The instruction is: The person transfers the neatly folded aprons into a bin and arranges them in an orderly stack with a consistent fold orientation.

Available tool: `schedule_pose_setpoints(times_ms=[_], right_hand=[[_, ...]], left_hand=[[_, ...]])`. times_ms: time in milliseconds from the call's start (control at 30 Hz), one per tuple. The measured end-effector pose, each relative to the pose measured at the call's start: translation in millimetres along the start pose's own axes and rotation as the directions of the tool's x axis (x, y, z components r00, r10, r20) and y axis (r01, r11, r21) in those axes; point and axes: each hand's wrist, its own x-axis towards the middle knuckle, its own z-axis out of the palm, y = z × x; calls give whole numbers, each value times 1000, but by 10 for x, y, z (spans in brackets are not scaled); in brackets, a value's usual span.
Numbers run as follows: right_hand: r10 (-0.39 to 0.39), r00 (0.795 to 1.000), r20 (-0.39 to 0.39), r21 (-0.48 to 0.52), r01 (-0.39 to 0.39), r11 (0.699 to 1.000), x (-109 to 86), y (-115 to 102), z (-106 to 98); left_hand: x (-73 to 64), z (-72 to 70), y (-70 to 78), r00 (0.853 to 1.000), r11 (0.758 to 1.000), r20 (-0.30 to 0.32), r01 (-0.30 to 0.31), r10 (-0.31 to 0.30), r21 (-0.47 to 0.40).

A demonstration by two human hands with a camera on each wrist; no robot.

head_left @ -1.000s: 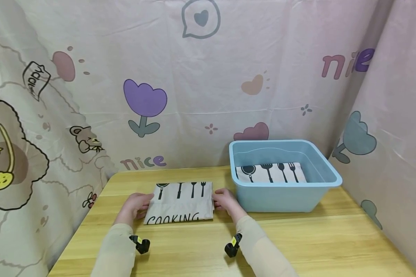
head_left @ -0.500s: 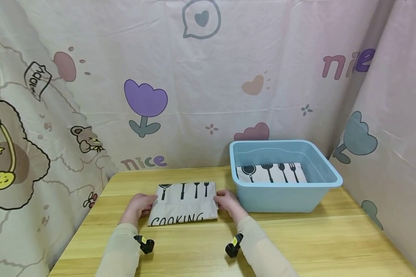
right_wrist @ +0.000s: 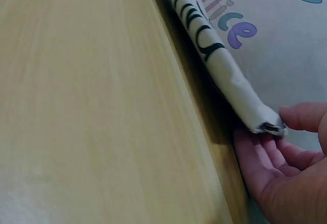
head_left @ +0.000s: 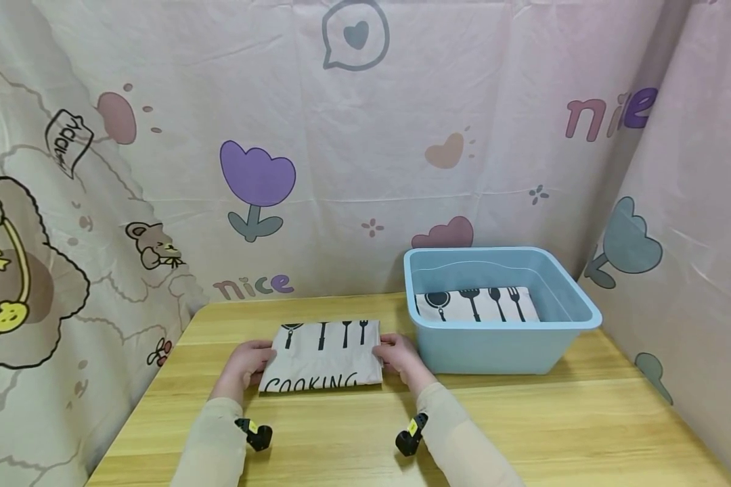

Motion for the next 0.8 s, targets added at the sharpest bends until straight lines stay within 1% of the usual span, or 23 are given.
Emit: schedule_pose_setpoints(times_ms=[67,167,300,367,500,700,800], right_hand=[[-3,1000,0,9,3,1000,3,5,11],[-29,1000,1,42,29,999,6,6,29],[-82,997,0,91,82,992,-17,-23,40],[-107,994,-5,100,107,989,-37,-57,43],[-149,989,-17,89,150,985,-71,-138,53],[-185,982,-32,100,187,977,-123,-267,71],[-221,974,-42,122,224,967,-153,-341,78]], left_hand=[[-8,2,0,1000,1000,-2,-12,12,-9],[-19,-4,-3,1000,999,-2,-19,19,-38],[-45,-33,-5,999,995,0,-41,41,-89],[-69,-60,9,998,992,-1,-56,56,-117],[-141,-132,72,997,982,-4,-80,81,-172],[-245,-254,198,992,973,8,-120,124,-197],[-283,-309,263,991,967,6,-132,137,-218]])
